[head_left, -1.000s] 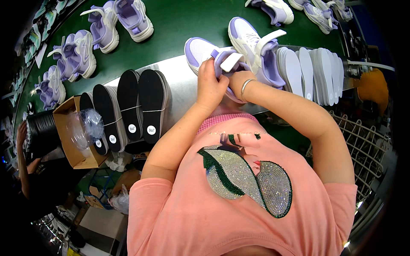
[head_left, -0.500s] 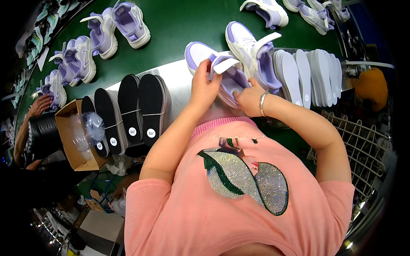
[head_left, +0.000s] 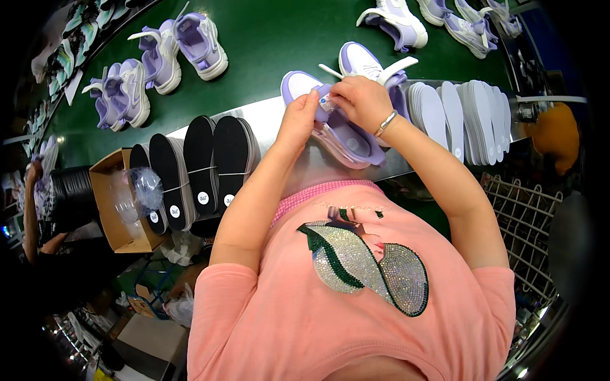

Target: The person picks up shoes from a conveyor belt, inserts insoles into them by hand, and places the shoes back onto the belt or into boxes.

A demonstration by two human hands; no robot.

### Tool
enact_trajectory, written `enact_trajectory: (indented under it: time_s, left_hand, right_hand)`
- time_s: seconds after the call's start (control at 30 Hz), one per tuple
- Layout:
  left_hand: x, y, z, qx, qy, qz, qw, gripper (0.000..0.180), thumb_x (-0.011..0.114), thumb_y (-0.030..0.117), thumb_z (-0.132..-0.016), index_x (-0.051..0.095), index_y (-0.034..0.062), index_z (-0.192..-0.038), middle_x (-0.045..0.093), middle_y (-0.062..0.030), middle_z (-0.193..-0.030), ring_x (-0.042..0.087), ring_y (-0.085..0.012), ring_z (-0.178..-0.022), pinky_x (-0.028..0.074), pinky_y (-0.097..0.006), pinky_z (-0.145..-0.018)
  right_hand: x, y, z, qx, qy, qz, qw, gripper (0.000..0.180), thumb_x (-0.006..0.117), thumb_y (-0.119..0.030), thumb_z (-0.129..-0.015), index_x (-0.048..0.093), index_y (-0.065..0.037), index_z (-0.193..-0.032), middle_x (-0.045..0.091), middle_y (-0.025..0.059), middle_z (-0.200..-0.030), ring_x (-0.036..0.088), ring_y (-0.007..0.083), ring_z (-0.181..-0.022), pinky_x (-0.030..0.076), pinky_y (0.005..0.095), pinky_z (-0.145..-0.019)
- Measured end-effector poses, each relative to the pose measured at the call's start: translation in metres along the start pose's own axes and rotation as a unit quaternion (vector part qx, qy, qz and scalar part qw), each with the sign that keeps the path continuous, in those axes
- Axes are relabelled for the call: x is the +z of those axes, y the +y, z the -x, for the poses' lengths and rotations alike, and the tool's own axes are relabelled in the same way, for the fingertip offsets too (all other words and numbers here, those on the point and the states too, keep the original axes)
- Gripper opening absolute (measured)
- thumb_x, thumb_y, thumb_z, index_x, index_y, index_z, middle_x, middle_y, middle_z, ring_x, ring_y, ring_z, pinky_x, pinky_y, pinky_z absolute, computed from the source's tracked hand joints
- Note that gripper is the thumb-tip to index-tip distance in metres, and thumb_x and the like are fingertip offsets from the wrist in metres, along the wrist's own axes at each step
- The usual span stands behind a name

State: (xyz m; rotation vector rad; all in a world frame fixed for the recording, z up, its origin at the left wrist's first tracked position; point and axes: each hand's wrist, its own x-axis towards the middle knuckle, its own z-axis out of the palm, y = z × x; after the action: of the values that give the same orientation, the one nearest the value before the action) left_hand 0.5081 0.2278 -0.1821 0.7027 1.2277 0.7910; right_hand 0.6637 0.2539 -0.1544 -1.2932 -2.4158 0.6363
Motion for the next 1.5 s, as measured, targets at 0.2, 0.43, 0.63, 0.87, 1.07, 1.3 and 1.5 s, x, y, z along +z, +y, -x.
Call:
enact_trajectory:
  time_s: [0.2, 0.43, 0.63, 0.87, 1.07, 1.3, 1.5]
  left_hand:
    - [-0.020, 0.017, 0.004, 0.136, 0.076, -0.173, 0.973, 0.033, 0.046, 0.027, -0.085, 0.054, -0.0032, -0.096, 0.056, -0.0080, -0.082, 0.052, -0.0176, -0.075, 0.041, -0.027, -0.067]
    - [0.001, 0.044, 0.076, 0.368, 0.067, -0.281, 0.884, 0.033, 0.062, 0.009, -0.073, 0.049, 0.0010, -0.102, 0.054, -0.0108, -0.091, 0.053, -0.0215, -0.081, 0.042, -0.031, -0.074]
    - [-0.036, 0.060, 0.102, 0.313, 0.174, -0.318, 0.878, 0.009, 0.055, 0.004, -0.075, 0.057, 0.0028, -0.084, 0.058, -0.0088, -0.076, 0.056, -0.0176, -0.068, 0.044, -0.028, -0.061]
    - [-0.223, 0.074, 0.191, 0.205, 0.629, -0.554, 0.506, 0.027, 0.055, 0.024, -0.079, 0.058, 0.0017, -0.094, 0.060, -0.0134, -0.088, 0.057, -0.0267, -0.080, 0.045, -0.032, -0.070]
    - [-0.109, 0.093, 0.121, 0.389, 0.521, -0.507, 0.566, 0.045, 0.059, 0.015, -0.076, 0.041, 0.0001, -0.115, 0.044, -0.0146, -0.114, 0.045, -0.0255, -0.101, 0.037, -0.034, -0.085]
    - [0.075, 0.038, 0.030, 0.428, -0.021, -0.450, 0.784, 0.075, 0.066, 0.012, -0.065, 0.023, -0.0039, -0.125, 0.047, -0.0225, -0.106, 0.045, -0.0344, -0.101, 0.036, -0.039, -0.086]
    - [0.088, 0.015, -0.014, 0.244, -0.046, -0.448, 0.859, 0.048, 0.064, 0.014, -0.066, 0.044, -0.0052, -0.104, 0.050, -0.0225, -0.098, 0.047, -0.0364, -0.092, 0.038, -0.040, -0.079]
  right_hand:
    - [-0.033, -0.022, 0.009, 0.137, -0.129, -0.429, 0.884, 0.014, 0.057, -0.016, -0.076, 0.056, -0.003, -0.081, 0.053, 0.0015, -0.072, 0.047, 0.0095, -0.068, 0.039, 0.0224, -0.064]
    - [-0.027, -0.045, 0.038, 0.212, -0.030, -0.439, 0.873, 0.010, 0.053, -0.009, -0.079, 0.054, 0.000, -0.084, 0.053, 0.0007, -0.075, 0.047, 0.0074, -0.070, 0.039, 0.0201, -0.063]
    - [-0.028, -0.030, 0.064, 0.164, 0.048, -0.321, 0.932, 0.017, 0.054, -0.007, -0.077, 0.054, 0.000, -0.093, 0.055, 0.0050, -0.081, 0.051, 0.0109, -0.073, 0.041, 0.0229, -0.067]
    - [-0.021, 0.023, 0.116, 0.170, 0.027, 0.111, 0.979, 0.031, 0.063, -0.022, -0.067, 0.054, -0.005, -0.092, 0.044, 0.0208, -0.112, 0.045, 0.0350, -0.099, 0.037, 0.0384, -0.085]
    - [-0.016, 0.010, 0.124, 0.212, 0.011, 0.057, 0.975, 0.018, 0.058, -0.016, -0.070, 0.056, -0.005, -0.085, 0.042, 0.0229, -0.115, 0.048, 0.0365, -0.094, 0.040, 0.0396, -0.081]
    - [-0.059, 0.048, 0.144, 0.219, 0.112, -0.073, 0.967, 0.031, 0.057, -0.027, -0.075, 0.054, -0.002, -0.094, 0.053, 0.0176, -0.100, 0.051, 0.0316, -0.091, 0.040, 0.0356, -0.079]
    - [-0.072, 0.153, 0.201, 0.435, 0.118, 0.132, 0.883, 0.033, 0.062, -0.027, -0.071, 0.053, -0.003, -0.093, 0.056, 0.0153, -0.092, 0.052, 0.0307, -0.088, 0.042, 0.0378, -0.076]
